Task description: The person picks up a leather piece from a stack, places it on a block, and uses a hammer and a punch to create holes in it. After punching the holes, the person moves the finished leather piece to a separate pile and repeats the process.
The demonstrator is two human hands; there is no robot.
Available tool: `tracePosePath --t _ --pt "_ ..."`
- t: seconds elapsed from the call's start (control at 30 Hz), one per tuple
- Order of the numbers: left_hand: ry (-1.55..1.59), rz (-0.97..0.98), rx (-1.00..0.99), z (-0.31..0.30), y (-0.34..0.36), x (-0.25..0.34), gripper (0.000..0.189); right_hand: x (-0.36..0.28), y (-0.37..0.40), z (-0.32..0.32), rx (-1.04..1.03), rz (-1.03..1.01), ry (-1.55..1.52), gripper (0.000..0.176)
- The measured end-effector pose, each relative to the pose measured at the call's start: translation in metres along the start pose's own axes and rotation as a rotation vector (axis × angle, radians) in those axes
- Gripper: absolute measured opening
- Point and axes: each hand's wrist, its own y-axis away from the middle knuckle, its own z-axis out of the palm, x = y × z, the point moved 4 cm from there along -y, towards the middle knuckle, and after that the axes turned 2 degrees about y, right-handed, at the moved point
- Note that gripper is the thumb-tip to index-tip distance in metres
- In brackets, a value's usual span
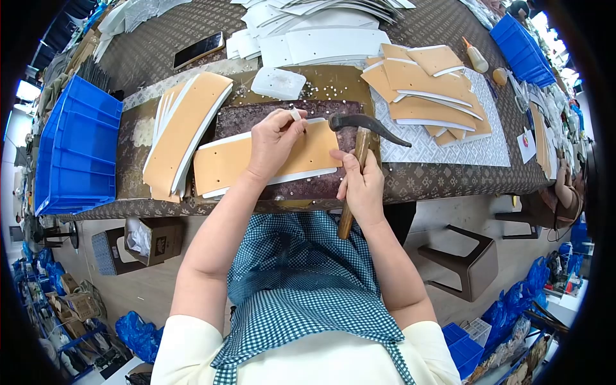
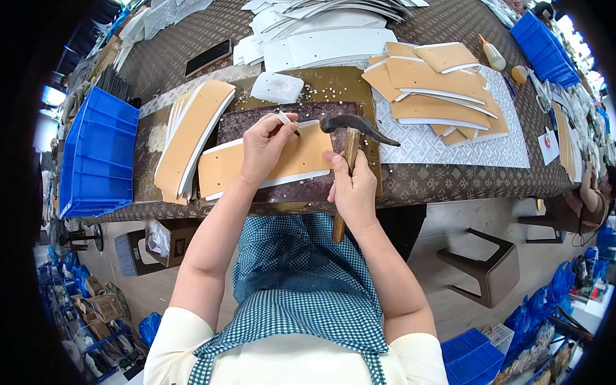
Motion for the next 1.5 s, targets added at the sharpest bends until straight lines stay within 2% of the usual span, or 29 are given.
tracePosePath --t 0.2,0.3,0.4,0.47,0.5,0.53,0.63,0.67,0.7,0.77,0.8,0.87,0.97,1.0,1.1,1.17,1.23,1.27,1.33,1.43,1.5 --pt "-0.123 0.153 0.02 0.003 -0.003 0.0 0.012 0.0 -0.001 -0.001 0.0 0.037 -0.024 0.024" --pt "-0.151 0.244 0.009 0.005 -0.004 0.005 0.01 -0.015 -0.009 -0.01 -0.107 0.055 0.034 0.021" --pt "-0.159 0.284 0.024 0.006 -0.004 0.002 0.009 -0.117 -0.018 -0.016 -0.188 -0.188 0.198 0.019" --pt "-0.181 0.281 0.015 0.006 -0.004 0.001 0.011 -0.185 -0.013 -0.015 -0.155 -0.456 0.055 0.021" --pt "-0.178 0.272 0.016 0.007 -0.003 0.001 0.011 -0.209 -0.012 -0.015 -0.118 -0.62 0.092 0.023" --pt "-0.177 0.263 0.021 0.006 -0.003 0.001 0.011 -0.224 -0.009 -0.013 -0.057 -0.671 0.033 0.025" --pt "-0.183 0.311 0.025 0.006 -0.003 0.002 0.009 -0.215 -0.013 0.0 -0.048 -0.703 0.014 0.024" --pt "-0.189 0.325 0.033 0.006 -0.003 0.002 0.008 -0.191 -0.02 0.001 -0.095 -0.678 0.086 0.026" --pt "-0.204 0.298 0.023 0.006 -0.004 0.0 0.008 -0.169 -0.027 0.002 -0.081 -0.603 0.582 0.025" --pt "-0.234 0.246 -0.004 0.006 -0.003 -0.001 0.009 -0.125 -0.036 0.005 -0.277 -0.402 1.001 0.025" --pt "-0.204 0.34 0.032 0.006 -0.004 0.002 0.009 -0.129 -0.035 -0.003 -0.302 -0.342 0.977 0.025" --pt "-0.169 0.309 0.027 0.007 -0.005 -0.002 0.009 -0.161 -0.031 -0.005 -0.309 -0.264 0.954 0.025" --pt "-0.18 0.299 0.02 0.006 -0.004 -0.002 0.011 -0.212 -0.02 -0.004 -0.171 -0.435 0.406 0.023" --pt "-0.184 0.299 0.02 0.006 -0.004 -0.002 0.012 -0.234 -0.013 -0.003 -0.079 -0.51 0.309 0.026" --pt "-0.18 0.292 0.014 0.006 -0.004 -0.002 0.013 -0.265 -0.003 0.007 -0.024 -0.706 0.132 0.026" --pt "-0.172 0.301 0.018 0.006 -0.004 -0.002 0.012 -0.232 -0.013 0.009 -0.057 -0.65 0.252 0.024" --pt "-0.195 0.281 0.015 0.006 -0.004 -0.001 0.012 -0.175 -0.029 0.008 -0.224 -0.408 0.777 0.024" --pt "-0.207 0.271 0.013 0.006 -0.003 0.0 0.012 -0.129 -0.041 0.002 -0.335 -0.465 1.068 0.025" --pt "-0.168 0.297 0.024 0.006 -0.007 0.0 0.012 -0.121 -0.033 -0.009 -0.336 -0.132 0.773 0.026" --pt "-0.159 0.253 -0.015 0.006 -0.006 -0.001 0.014 -0.092 -0.022 -0.017 -0.214 0.069 0.372 0.025" --pt "-0.138 0.216 -0.043 0.007 -0.005 0.0 0.015 -0.063 -0.015 -0.018 -0.141 0.085 0.182 0.026"
